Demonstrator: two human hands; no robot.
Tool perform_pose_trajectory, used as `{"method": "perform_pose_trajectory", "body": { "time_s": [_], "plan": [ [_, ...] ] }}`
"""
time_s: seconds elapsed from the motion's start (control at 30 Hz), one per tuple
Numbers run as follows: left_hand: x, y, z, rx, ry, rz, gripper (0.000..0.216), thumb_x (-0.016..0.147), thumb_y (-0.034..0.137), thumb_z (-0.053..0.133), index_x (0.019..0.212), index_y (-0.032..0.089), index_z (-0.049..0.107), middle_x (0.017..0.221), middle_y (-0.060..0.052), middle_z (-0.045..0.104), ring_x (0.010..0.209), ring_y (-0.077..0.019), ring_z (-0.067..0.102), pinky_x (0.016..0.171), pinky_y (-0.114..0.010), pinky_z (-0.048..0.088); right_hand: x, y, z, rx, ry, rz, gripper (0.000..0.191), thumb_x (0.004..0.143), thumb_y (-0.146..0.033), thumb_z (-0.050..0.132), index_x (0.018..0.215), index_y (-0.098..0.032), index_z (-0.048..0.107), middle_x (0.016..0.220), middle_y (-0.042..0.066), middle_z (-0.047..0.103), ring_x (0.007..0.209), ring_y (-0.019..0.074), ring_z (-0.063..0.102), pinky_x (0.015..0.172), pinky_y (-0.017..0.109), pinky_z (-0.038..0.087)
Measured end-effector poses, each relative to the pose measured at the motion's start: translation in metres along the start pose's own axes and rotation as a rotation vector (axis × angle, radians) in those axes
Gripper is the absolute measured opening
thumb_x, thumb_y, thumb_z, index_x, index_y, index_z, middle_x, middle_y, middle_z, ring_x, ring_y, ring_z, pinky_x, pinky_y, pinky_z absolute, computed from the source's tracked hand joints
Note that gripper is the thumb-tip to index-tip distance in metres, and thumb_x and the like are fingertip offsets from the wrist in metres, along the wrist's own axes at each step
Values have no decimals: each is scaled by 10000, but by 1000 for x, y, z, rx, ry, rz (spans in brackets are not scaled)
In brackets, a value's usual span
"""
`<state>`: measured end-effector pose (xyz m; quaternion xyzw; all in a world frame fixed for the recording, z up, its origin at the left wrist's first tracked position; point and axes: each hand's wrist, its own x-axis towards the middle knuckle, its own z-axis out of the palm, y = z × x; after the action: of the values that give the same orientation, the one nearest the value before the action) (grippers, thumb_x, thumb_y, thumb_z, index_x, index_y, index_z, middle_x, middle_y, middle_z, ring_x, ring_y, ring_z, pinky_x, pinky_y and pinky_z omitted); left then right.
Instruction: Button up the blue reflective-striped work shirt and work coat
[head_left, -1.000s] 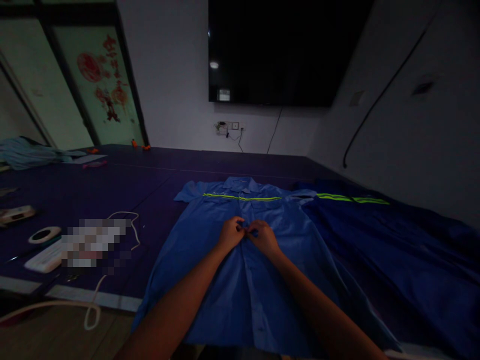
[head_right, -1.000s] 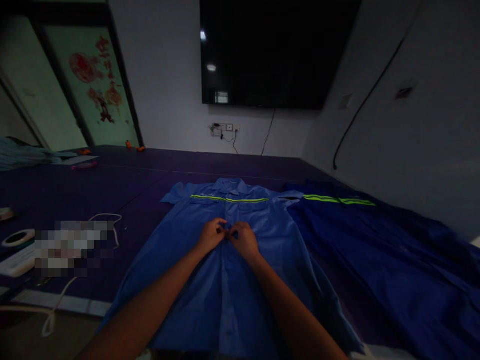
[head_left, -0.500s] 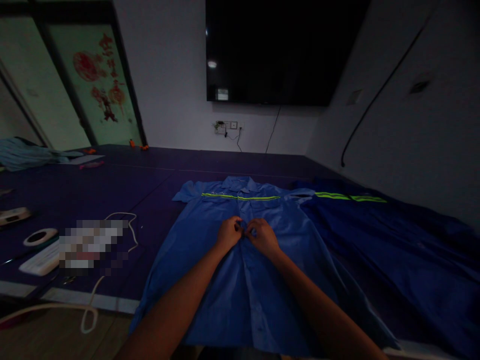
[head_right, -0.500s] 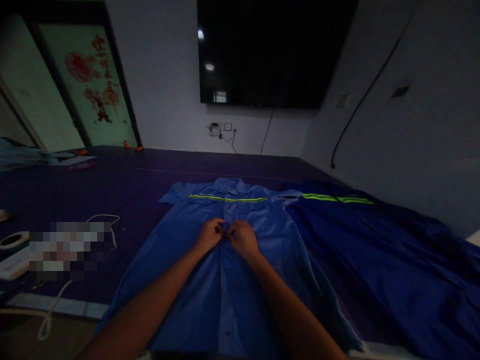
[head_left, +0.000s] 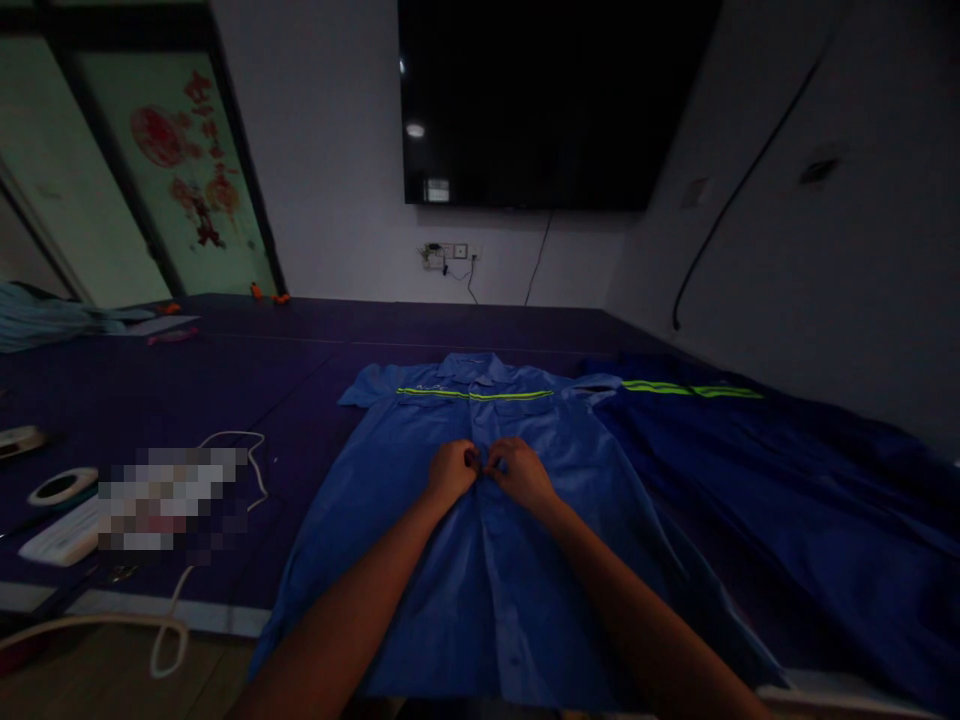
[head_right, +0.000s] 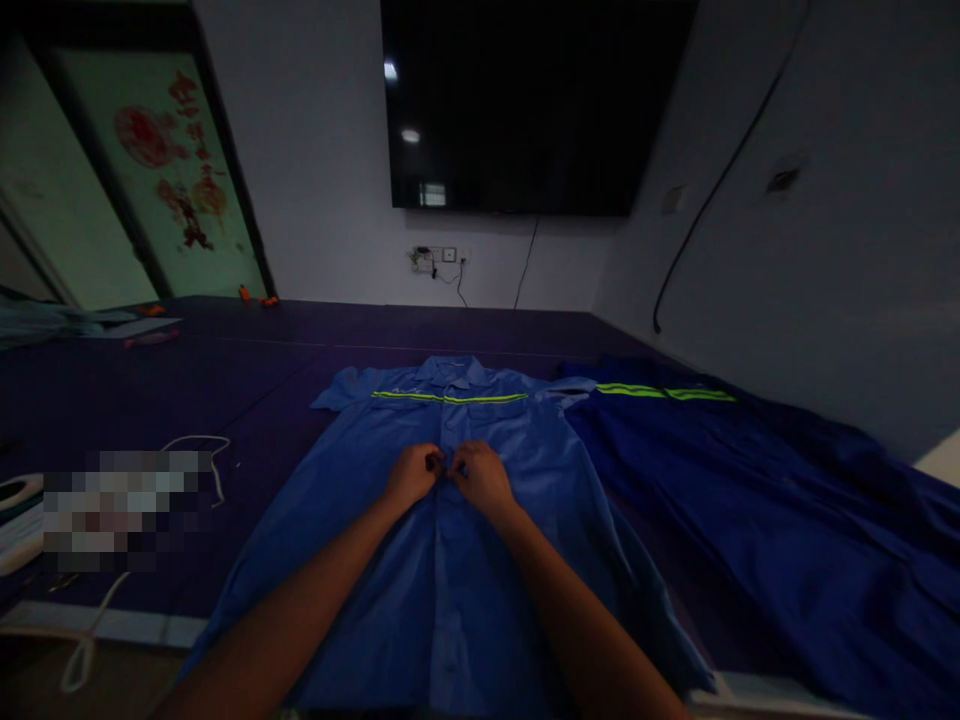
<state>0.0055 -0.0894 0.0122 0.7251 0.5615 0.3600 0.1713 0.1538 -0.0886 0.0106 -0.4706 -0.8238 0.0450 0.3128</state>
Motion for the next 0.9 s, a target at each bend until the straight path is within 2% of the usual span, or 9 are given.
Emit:
{"method": "perform_pose_trajectory", "body": {
  "time_s": [0.3,0.6,0.9],
  "plan": [
    [1,-1,0,14,-19,10,177,649,91,561,780,156,659,729,-24,667,682,-124,593,615,-213,417,0,4,1,72,1,23,46,650,-180,640,689,-199,655,860,37,639,903,191,545,819,295,397],
    [2,-5,3,25,-28,30,160,662,112,552,771,159,659,710,-20,662,664,-121,588,621,-215,421,-2,8,3,96,9,101,33,645,-199,658,650,-197,691,928,62,649,918,206,564,829,318,413],
    [5,-9,2,-58,-55,40,182,645,76,540,758,148,662,702,-22,665,665,-117,597,646,-217,449,-3,3,-6,40,5,51,60,660,-205,646,659,-231,700,988,35,643,986,210,540,850,323,410]
  ]
}}
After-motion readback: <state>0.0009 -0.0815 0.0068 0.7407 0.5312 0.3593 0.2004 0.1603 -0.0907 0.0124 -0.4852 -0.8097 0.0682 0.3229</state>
